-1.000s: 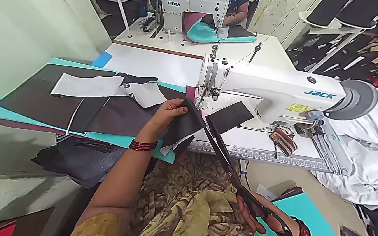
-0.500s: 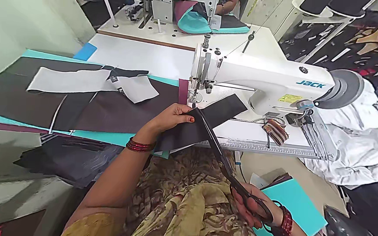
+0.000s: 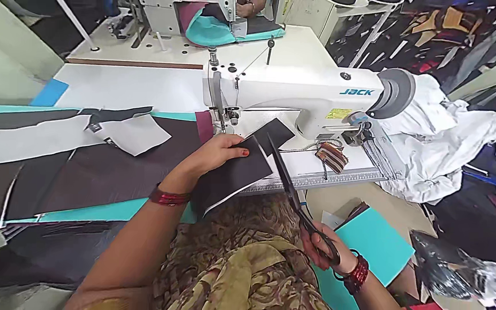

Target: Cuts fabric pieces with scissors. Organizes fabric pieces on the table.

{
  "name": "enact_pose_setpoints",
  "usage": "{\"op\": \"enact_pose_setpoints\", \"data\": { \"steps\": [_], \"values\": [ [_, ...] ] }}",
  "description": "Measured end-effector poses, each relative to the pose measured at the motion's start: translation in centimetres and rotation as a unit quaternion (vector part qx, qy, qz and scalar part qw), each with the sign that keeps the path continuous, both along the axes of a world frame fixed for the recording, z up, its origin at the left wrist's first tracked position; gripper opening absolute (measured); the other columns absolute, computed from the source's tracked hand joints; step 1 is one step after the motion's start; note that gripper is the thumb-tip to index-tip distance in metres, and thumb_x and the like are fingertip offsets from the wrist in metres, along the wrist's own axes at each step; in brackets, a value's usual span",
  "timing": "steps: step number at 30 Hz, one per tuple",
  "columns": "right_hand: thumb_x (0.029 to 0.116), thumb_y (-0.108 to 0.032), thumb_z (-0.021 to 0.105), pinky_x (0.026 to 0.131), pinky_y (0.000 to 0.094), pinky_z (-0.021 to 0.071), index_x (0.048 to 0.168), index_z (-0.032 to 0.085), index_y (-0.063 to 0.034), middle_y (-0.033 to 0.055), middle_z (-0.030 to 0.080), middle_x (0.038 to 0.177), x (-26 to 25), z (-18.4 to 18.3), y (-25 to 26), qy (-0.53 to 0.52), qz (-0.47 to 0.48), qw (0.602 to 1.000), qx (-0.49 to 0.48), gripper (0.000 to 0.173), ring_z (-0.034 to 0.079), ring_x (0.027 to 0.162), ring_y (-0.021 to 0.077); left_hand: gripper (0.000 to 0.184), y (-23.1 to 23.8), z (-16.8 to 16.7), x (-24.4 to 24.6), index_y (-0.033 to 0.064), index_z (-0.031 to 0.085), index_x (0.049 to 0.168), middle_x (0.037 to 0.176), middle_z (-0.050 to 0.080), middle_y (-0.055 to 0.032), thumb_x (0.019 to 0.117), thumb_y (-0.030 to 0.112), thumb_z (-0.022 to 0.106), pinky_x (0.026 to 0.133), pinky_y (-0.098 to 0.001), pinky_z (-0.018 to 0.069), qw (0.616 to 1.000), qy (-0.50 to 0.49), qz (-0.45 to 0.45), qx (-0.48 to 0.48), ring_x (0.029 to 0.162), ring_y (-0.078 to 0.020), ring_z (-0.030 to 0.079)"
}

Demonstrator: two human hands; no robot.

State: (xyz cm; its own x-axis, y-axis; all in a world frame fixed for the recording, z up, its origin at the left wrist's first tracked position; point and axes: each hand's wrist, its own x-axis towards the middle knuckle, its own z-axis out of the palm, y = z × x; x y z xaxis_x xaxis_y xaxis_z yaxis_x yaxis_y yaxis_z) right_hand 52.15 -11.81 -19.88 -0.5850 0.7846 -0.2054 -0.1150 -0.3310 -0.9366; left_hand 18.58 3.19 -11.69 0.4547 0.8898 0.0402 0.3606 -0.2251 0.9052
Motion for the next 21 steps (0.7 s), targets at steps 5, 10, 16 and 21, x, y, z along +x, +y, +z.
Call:
{"op": "enact_pose_setpoints", "data": {
  "steps": [5,10,16,21],
  "values": [
    [0.0963,-0.042,0.06,0.04,0.0146,0.0423,0.097,0.055,-0.0157,-0.0112,0.058,0.057,1.0,0.5,0.8,-0.168,-0.166,0.972,-0.01,0.026,0.052,0.042,-0.0008,0.027,8.9,-3.1,7.0,-0.0061,0.07,0.112,0.107,0.07,-0.0261,0.1042,0.017,0.059,0.098,-0.062,0.0467,0.986,0.165,0.012,0.038,0.106,-0.0402,0.066],
    [0.1003,-0.025,0.053,0.039,0.0157,0.0418,0.097,0.057,-0.0109,-0.0087,0.058,0.057,1.5,0.6,0.7,-0.214,-0.231,0.949,-0.01,0.015,0.051,0.041,0.0001,0.031,13.8,-6.1,9.8,-0.0063,0.068,0.117,0.116,0.068,-0.0278,0.1055,0.021,0.057,0.105,-0.0621,0.0433,0.977,0.208,0.045,0.026,0.117,-0.0432,0.063],
    [0.1012,-0.026,0.058,0.041,0.018,0.0436,0.098,0.059,-0.0079,-0.0059,0.059,0.058,2.5,0.2,1.8,-0.275,-0.232,0.933,0.004,0.018,0.052,0.043,0.0025,0.036,13.8,-5.6,10.4,-0.0063,0.068,0.12,0.129,0.059,-0.0315,0.1018,0.024,0.064,0.108,-0.0634,0.0403,0.946,0.313,0.078,0.03,0.127,-0.0483,0.054],
    [0.1028,-0.037,0.06,0.065,0.0403,0.0561,0.115,0.064,-0.0022,0.0092,0.067,0.08,2.7,1.5,4.4,-0.416,-0.17,0.893,-0.004,0.037,0.065,0.063,0.02,0.047,12.6,-4.3,12.4,-0.0064,0.06,0.133,0.145,0.043,-0.0391,0.1003,0.026,0.067,0.107,-0.0684,0.039,0.922,0.37,0.107,-0.029,0.133,-0.0559,0.046]
  ]
}}
